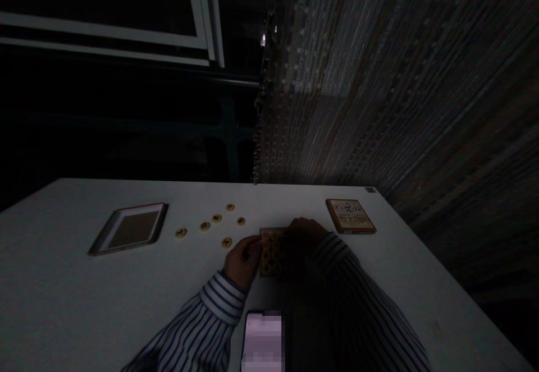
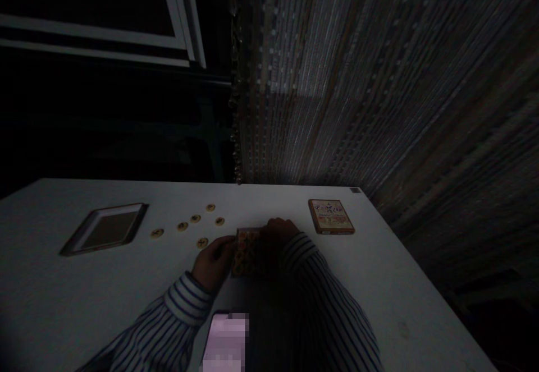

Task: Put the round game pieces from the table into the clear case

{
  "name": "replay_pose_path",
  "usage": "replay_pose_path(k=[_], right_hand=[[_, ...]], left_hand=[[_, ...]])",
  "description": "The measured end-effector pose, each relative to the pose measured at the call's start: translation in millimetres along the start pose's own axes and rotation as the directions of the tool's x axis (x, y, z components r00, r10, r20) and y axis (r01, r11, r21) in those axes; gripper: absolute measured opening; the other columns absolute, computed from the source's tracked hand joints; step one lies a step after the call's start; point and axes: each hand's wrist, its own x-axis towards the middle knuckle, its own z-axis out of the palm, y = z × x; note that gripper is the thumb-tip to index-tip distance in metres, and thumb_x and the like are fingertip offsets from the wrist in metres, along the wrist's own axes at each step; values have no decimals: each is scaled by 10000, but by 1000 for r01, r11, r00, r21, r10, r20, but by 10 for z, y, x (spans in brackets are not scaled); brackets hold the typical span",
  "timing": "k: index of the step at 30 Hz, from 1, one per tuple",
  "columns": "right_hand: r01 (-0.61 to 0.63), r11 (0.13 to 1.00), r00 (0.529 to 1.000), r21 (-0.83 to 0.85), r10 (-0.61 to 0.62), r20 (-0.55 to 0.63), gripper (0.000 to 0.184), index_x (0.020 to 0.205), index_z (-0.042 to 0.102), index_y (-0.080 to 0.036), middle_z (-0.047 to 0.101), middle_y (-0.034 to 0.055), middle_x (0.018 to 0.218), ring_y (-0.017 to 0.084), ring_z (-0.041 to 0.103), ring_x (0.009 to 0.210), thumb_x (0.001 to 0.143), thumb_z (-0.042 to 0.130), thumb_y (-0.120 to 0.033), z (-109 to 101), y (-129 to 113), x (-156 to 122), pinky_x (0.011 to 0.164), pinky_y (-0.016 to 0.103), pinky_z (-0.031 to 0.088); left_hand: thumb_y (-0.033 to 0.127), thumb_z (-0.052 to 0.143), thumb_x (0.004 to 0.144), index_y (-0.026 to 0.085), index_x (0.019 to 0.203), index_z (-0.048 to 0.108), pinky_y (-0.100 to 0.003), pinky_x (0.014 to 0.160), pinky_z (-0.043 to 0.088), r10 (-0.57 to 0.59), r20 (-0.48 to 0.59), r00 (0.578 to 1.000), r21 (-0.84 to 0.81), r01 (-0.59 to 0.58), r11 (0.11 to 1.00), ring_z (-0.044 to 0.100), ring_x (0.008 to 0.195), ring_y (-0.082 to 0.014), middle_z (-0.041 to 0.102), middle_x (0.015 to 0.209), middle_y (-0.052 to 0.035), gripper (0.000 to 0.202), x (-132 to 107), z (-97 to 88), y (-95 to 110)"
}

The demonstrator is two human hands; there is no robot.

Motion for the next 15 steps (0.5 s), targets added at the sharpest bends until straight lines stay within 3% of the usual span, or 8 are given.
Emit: replay_pose_path(k=[7,15], right_hand=[[-16,1000,1000,-25,16,16,269,926,649,-224,618,106,932,203,576,836,791,456,-354,40,-19,31,665,294,434],[-11,1000,1000,-13,11,28,263,914,653,-230,624,93,935,199,579,842,770,482,-367,28,-12,17,675,289,434]], left_hand=[[328,531,684,149,900,632,-319,732,493,5,1,1000,-21,-5,1000,623,777,-189,679,832,-70,298,0,21,-49],[339,533,679,153,877,638,-308,715,492,4,-33,999,14,-4,1000,622,762,-185,677,809,-61,292,-8,33,-41]])
